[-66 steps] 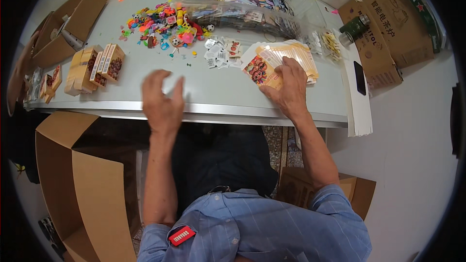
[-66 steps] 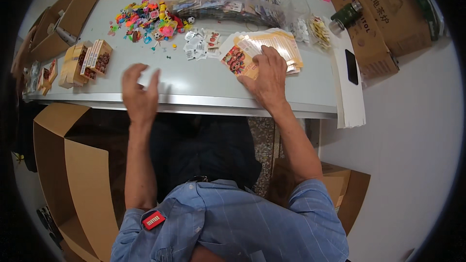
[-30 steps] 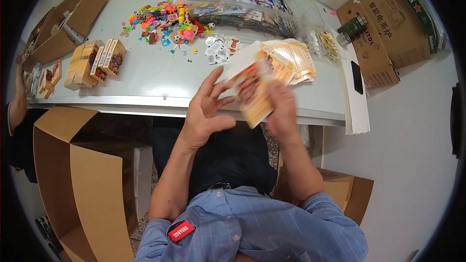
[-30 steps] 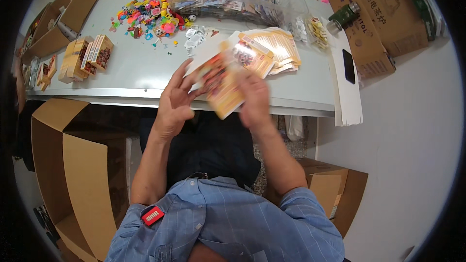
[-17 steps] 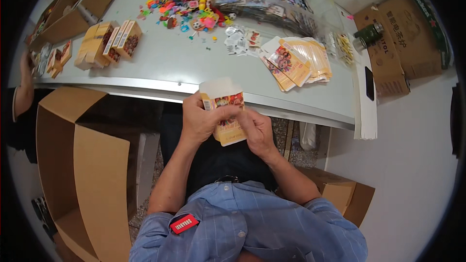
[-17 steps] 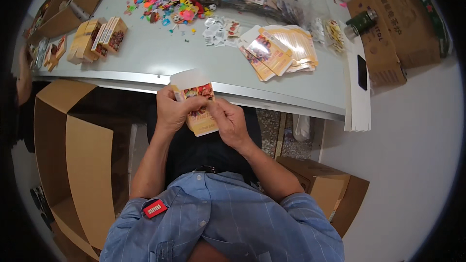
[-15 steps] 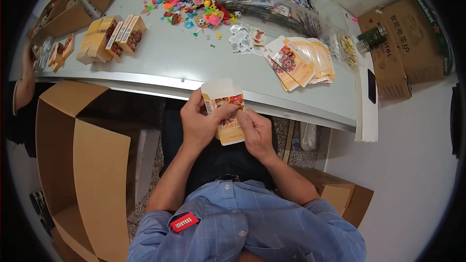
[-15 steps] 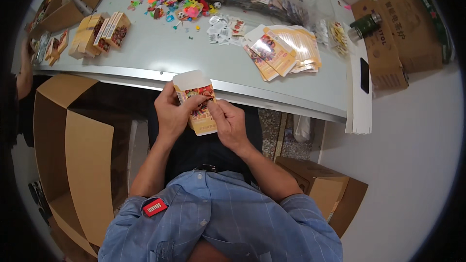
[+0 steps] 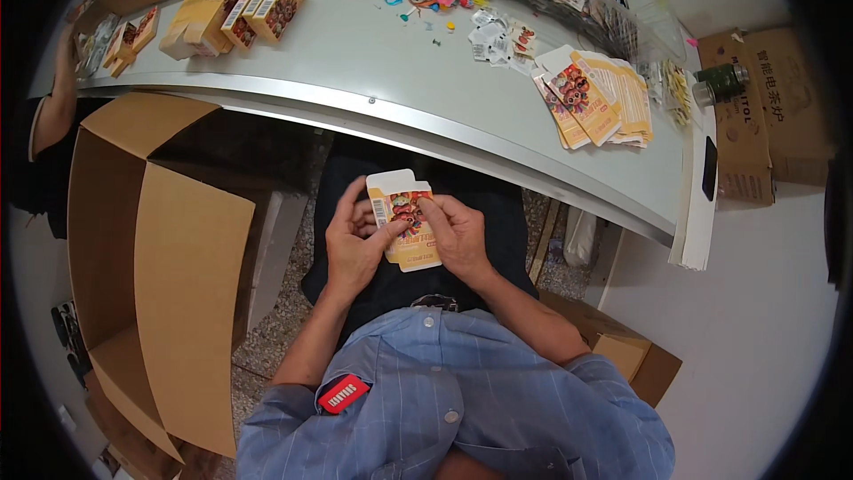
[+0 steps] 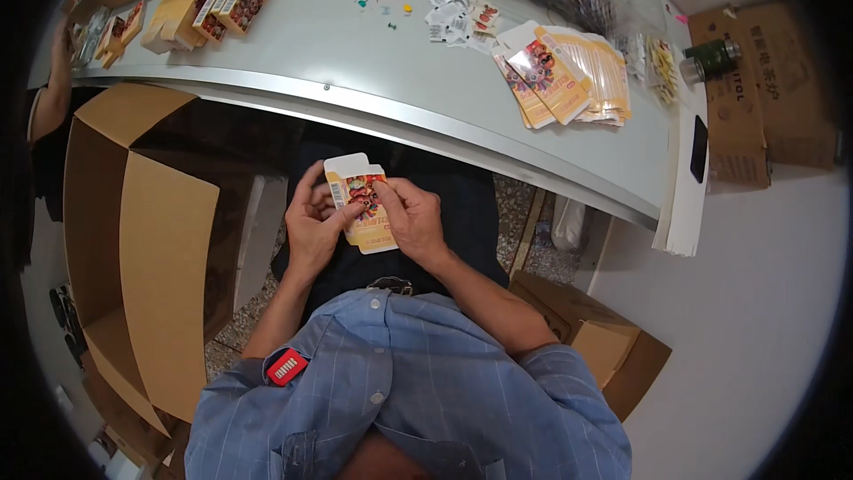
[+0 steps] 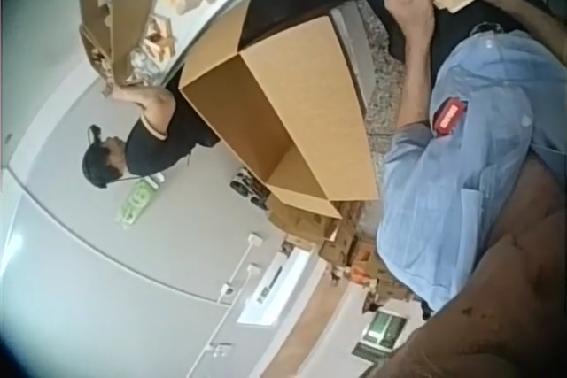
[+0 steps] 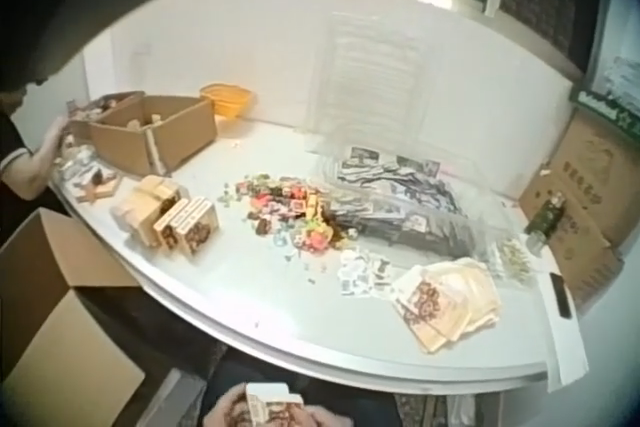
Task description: Packaging small colorful toy figurines into small cardboard boxes at a workstation.
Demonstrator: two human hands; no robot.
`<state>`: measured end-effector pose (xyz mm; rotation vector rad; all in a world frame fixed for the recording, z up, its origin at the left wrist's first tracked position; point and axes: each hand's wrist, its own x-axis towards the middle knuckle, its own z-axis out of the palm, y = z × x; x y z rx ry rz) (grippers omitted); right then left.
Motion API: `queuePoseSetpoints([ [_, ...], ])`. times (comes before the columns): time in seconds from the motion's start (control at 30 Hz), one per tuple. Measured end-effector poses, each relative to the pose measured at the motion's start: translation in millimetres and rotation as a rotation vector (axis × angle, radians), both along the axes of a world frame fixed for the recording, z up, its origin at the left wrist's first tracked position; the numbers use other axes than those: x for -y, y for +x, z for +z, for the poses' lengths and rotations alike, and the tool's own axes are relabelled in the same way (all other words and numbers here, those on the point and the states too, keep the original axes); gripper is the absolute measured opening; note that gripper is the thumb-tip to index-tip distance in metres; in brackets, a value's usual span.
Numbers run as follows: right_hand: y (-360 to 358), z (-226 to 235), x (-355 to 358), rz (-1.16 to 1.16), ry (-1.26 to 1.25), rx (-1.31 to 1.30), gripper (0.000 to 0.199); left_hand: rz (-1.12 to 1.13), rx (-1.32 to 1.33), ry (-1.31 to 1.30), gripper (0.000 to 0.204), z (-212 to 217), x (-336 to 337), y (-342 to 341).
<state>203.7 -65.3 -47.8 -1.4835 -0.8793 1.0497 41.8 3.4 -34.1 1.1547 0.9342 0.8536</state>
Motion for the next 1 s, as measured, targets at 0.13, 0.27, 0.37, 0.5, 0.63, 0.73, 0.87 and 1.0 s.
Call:
queuePoseSetpoints([
  [0.13,-14.8,3.4,0.2,-0.067,0.120,-0.064,0.031,0.066,-0.093,0.135,0.070,-4.9,6.7,-10.8],
  [0.27,-6.1,5.8,7.5,-0.015,0.145,0.012,0.042,-0.037,-0.039,0.047,0.055,-5.5,8.6,-11.4],
  [0.37,1.8,0.0,11.8,0.046,0.175,-0.151,0.042,-0.118,0.096,-0.054,0.056,-4.0,7.4,-16.8],
  [0.5,7.5,-6.9,17.2,0.105,0.176,-0.288,0.039,-0.252,0.128,-0.138,0.048,-0.2,8.7,-27.5],
  [0.63,8.4,-0.9,18.7,0.132,0.137,-0.395,0.031,-0.308,0.165,-0.188,0.044,-4.0,11.2,-33.5],
  [0.73,11.8,6.1,21.3,0.160,0.119,-0.336,0.016,-0.291,0.181,-0.279,0.037,-2.9,15.8,-33.9],
  [0.87,18.8,9.4,24.1,0.217,0.110,-0.149,0.005,-0.341,0.102,-0.042,0.025,9.0,13.7,-34.0],
  [1.0,15.2,16.0,29.8,0.236,0.285,-0.077,0.013,-0.368,-0.037,0.268,0.024,14.6,10.8,-35.6],
])
